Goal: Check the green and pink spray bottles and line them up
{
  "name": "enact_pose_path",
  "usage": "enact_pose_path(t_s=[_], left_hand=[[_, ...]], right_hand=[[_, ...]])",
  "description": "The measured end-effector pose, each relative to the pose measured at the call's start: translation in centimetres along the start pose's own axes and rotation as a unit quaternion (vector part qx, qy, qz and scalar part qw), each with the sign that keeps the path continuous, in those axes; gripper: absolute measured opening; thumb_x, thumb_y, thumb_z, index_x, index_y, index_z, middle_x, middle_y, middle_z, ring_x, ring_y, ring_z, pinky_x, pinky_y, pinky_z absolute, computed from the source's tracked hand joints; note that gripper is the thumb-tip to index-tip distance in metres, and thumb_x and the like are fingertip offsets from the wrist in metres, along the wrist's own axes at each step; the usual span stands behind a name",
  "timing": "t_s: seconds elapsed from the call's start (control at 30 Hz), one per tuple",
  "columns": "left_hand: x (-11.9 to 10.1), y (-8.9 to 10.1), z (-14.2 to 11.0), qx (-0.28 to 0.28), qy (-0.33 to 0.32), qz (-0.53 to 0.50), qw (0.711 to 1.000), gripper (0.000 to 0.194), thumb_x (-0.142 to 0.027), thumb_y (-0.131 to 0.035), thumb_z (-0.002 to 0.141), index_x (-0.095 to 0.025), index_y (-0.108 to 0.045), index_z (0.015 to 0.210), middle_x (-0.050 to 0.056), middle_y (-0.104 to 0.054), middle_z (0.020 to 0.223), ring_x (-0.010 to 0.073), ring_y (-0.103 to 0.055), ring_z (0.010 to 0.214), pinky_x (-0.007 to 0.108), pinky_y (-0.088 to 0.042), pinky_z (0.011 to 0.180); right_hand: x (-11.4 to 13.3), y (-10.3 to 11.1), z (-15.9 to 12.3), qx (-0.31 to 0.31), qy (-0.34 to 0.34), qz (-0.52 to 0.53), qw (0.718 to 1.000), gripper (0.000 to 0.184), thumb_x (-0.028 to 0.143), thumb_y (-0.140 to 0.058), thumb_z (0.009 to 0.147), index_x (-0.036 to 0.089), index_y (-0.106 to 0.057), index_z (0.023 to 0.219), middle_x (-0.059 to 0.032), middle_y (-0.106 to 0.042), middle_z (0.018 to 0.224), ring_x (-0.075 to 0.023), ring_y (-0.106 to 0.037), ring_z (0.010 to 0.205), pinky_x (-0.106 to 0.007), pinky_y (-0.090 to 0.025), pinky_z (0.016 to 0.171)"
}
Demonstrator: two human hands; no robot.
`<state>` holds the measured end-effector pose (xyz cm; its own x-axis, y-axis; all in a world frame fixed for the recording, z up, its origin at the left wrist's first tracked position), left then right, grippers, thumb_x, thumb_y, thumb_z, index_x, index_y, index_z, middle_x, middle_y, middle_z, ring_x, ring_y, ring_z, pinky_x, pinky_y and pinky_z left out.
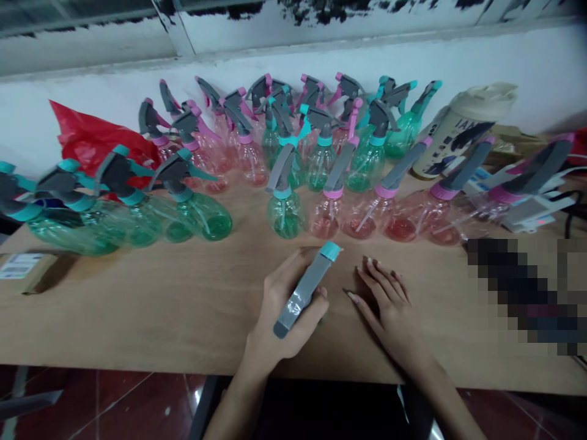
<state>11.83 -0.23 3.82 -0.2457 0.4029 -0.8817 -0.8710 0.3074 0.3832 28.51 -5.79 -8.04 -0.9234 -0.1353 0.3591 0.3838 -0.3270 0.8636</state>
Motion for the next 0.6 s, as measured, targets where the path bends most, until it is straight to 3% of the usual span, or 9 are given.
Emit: enact_pose_path(t_s=[0.47,0.6], left_hand=[[0.04,0.29,0.22,-0.006,-0.034,0.030,0.999,0.019,-0.015,-0.050,0.075,-0.024,-0.058,0.090,0.003,-0.061,0.084,0.0196,-0.060,0.073,0.037,-0.051,0.070],[0.05,0.23,0.33,-0.005,-0.034,0.033,0.999,0.031,-0.012,-0.050,0.074,-0.026,-0.059,0.100,0.002,-0.061,0.090,0.0196,-0.060,0.081,0.035,-0.049,0.075]], right_hand=[[-0.11,-0.10,-0.07,0.003,0.001,-0.003,1.000,0.051,0.043,-0.043,0.090,0.018,-0.040,0.134,-0.0107,-0.043,0.140,-0.0246,-0.034,0.131,-0.050,-0.026,0.107],[-0.05,-0.04,0.00,0.003,-0.004,0.003,1.000,0.050,0.042,-0.043,0.090,0.019,-0.041,0.134,-0.0104,-0.043,0.139,-0.0247,-0.034,0.131,-0.051,-0.026,0.106]])
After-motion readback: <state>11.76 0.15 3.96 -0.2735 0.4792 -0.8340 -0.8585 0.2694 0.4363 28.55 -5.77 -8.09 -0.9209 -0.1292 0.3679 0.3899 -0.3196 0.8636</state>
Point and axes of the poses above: each hand's wrist, its own z-axis towards the middle knuckle, its own y-axis out of the back of the hand, x = y × z, the point moved 7 cm from there along z, towards the middle knuckle
